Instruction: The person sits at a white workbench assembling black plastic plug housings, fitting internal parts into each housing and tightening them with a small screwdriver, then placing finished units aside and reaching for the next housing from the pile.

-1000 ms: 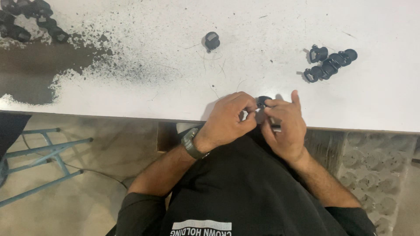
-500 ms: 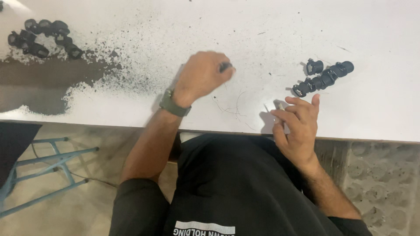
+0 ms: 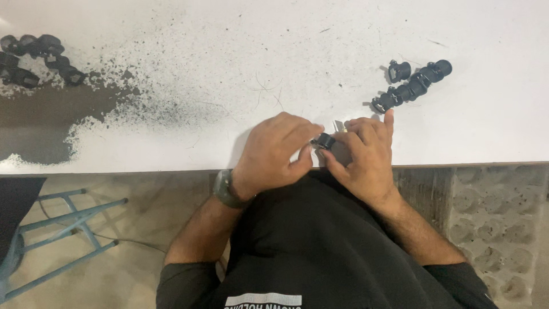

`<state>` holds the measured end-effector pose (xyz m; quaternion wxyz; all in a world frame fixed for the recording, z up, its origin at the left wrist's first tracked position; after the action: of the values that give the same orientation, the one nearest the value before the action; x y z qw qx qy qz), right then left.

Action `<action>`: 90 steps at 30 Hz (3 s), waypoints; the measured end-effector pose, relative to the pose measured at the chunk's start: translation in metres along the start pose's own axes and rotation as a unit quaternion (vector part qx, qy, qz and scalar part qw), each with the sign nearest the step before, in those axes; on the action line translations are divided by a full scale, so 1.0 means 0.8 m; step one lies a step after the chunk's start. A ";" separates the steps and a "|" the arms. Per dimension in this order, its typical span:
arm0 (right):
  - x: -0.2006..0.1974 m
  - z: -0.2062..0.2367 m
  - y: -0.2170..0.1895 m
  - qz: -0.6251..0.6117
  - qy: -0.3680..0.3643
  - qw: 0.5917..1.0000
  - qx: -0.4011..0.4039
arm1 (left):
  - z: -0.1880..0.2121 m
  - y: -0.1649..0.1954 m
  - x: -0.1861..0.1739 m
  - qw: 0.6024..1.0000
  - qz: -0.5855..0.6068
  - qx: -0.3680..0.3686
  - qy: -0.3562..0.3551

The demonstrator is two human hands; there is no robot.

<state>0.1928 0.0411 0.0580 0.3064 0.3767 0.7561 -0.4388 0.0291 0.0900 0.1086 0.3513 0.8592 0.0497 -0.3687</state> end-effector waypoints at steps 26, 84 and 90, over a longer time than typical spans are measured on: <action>0.005 0.006 -0.007 0.023 0.007 1.000 0.006 | 0.043 0.001 0.045 0.985 -0.152 -0.003 0.081; 0.020 0.038 -0.024 -0.100 0.063 0.985 -0.123 | 0.058 -0.023 0.048 0.989 -0.063 -0.113 0.078; 0.013 0.030 -0.031 -0.100 0.074 0.987 -0.101 | 0.058 -0.023 0.045 0.992 -0.047 -0.098 0.068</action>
<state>0.1700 0.0145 0.0501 0.2407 0.2977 0.8511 -0.3594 0.0211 0.0674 0.0516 0.4115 0.8405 0.1499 -0.3189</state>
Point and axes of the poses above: each hand's wrist, its own z-axis away from the middle knuckle, its own x-axis out of the palm, y = z × x, the point moved 7 cm from there along -z, towards the middle knuckle, and after that the axes turned 3 degrees about y, right-handed, at the moved point
